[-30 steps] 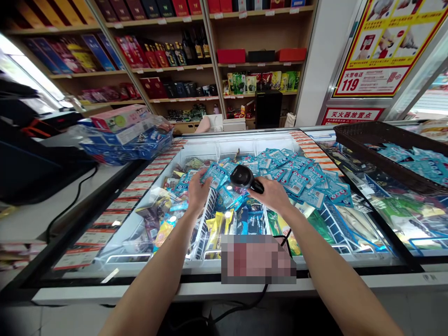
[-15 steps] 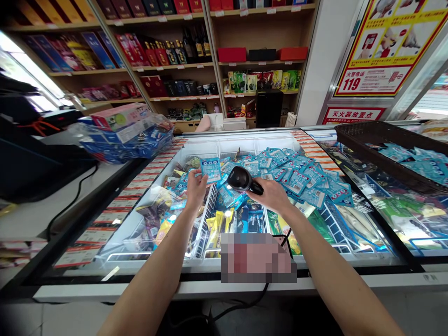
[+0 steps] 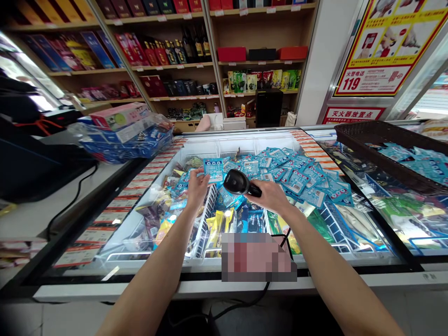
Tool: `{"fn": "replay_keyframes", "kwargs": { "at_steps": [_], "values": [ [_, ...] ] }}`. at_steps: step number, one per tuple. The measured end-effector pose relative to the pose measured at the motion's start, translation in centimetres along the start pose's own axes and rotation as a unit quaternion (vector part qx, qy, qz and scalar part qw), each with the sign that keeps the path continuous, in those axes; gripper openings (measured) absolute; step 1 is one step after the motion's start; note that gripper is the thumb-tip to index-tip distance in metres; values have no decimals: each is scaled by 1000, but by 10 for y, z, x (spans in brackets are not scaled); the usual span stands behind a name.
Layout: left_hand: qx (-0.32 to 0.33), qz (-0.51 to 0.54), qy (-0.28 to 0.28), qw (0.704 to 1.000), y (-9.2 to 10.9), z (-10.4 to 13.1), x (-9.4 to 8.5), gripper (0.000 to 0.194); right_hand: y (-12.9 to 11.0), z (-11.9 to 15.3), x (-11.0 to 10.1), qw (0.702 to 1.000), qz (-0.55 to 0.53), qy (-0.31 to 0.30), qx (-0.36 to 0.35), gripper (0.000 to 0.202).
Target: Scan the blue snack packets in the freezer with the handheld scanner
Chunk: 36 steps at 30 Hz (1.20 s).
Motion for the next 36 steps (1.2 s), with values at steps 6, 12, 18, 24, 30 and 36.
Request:
{"fn": "replay_keyframes", "kwargs": {
  "at_steps": [6, 12, 18, 24, 30, 36],
  "values": [
    [-1, -17, 12, 1000, -2, -1, -1, 35, -1, 1, 1, 1000, 14, 5, -8, 33],
    [5, -32, 15, 999, -1, -1, 0, 33, -3, 1, 4, 999, 30, -3, -24, 33],
    [6, -22, -11, 1000, 3, 1, 2, 32, -4, 1, 5, 999, 40, -10, -31, 35],
    [4, -15, -19, 1000, 5, 2, 3, 31, -3, 1, 6, 998, 48, -3, -40, 35],
    [1, -18, -21, 1000, 4, 2, 3, 32, -2, 1, 8, 997, 62, -3, -49, 36],
    [7, -23, -19, 1000, 1, 0, 2, 33, -2, 2, 7, 996, 71, -5, -49, 35]
  ]
}}
Point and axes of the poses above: each hand's wrist, its own z-axis away from the middle knuckle, its own x-axis out of the palm, y = z × x, the point moved 3 cm from there along -z, towards the middle knuckle, and after that the axes turned 9 degrees about -x, right-handed, at the moved point
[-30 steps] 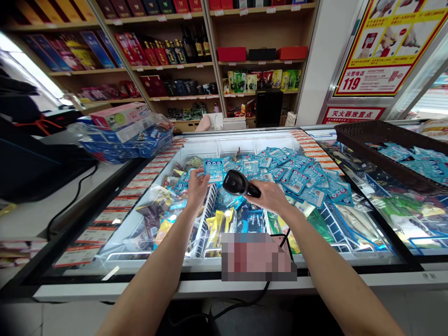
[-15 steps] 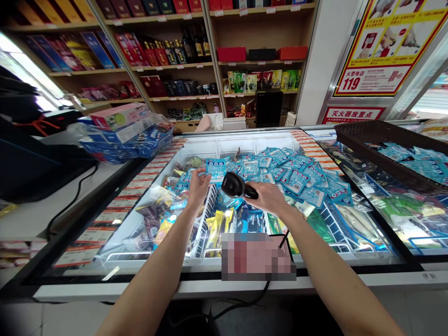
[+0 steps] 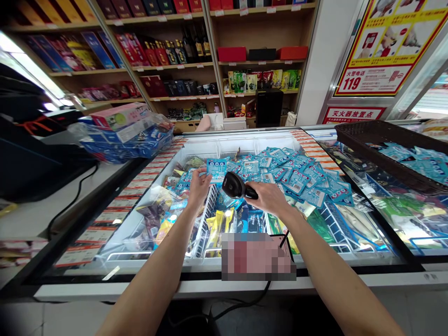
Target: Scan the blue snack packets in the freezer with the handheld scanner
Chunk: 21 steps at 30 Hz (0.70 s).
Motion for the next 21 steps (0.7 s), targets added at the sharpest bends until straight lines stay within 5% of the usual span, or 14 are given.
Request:
{"fn": "replay_keyframes", "kwargs": {
  "at_steps": [10, 17, 21],
  "values": [
    [13, -18, 17, 1000, 4, 2, 0, 31, 2, 1, 2, 1000, 26, 2, -8, 38],
    [83, -180, 180, 963, 22, 13, -17, 32, 3, 2, -4, 998, 64, 4, 2, 37],
    [85, -254, 221, 938, 25, 12, -28, 35, 5, 2, -4, 997, 78, -5, 1, 37]
  ]
}}
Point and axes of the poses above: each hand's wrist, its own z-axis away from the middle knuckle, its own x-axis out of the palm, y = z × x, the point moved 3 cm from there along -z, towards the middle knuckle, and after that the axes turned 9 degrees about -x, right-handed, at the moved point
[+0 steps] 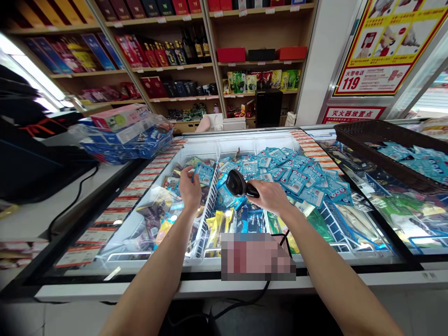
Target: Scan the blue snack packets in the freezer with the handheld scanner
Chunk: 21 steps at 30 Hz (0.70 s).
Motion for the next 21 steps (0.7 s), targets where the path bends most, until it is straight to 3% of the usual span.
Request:
{"fn": "replay_keyframes", "kwargs": {
  "at_steps": [5, 7, 11, 17, 21],
  "values": [
    [25, -128, 70, 989, 11, 2, -13, 33, 2, 0, 0, 1000, 5, 4, -2, 37],
    [73, -161, 30, 984, 19, 6, -11, 29, 2, 0, -1, 1000, 13, 4, 1, 37],
    [201, -200, -133, 950, 27, 17, 7, 27, 2, 0, -3, 1000, 26, 7, 4, 36],
    [183, -243, -102, 947, 20, 19, 10, 34, 1, -1, -5, 1000, 30, -6, 7, 36],
    [217, -231, -151, 936, 24, 21, 14, 40, 1, -2, -6, 999, 30, -16, 17, 37]
  ]
}}
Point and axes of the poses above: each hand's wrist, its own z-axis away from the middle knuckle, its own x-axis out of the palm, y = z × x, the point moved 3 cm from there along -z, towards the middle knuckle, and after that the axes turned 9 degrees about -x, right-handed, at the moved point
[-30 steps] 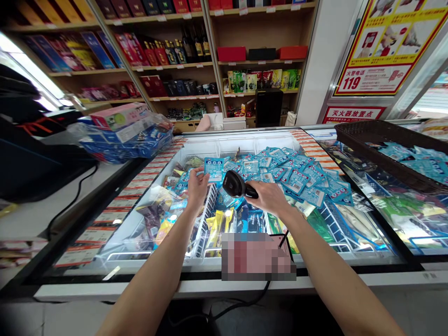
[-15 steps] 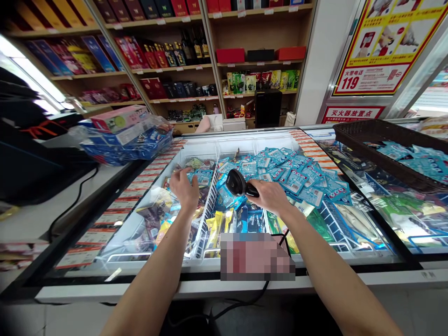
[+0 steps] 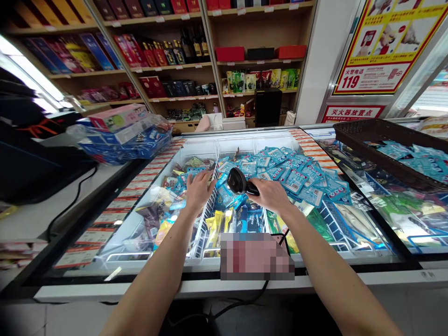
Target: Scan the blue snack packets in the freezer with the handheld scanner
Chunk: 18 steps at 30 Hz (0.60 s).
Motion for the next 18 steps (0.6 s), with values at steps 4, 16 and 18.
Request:
{"fn": "replay_keyframes", "kwargs": {
  "at_steps": [4, 16, 18],
  "values": [
    [113, 15, -70, 991, 12, -1, 4, 51, 0, 0, 0, 1000, -4, -3, 5, 38],
    [67, 14, -47, 997, 9, -4, 3, 42, 0, 0, -2, 1000, -12, -3, 12, 37],
    [45, 18, -31, 998, 7, -5, 3, 41, 1, 0, -1, 1000, -10, -2, 13, 36]
  ]
}}
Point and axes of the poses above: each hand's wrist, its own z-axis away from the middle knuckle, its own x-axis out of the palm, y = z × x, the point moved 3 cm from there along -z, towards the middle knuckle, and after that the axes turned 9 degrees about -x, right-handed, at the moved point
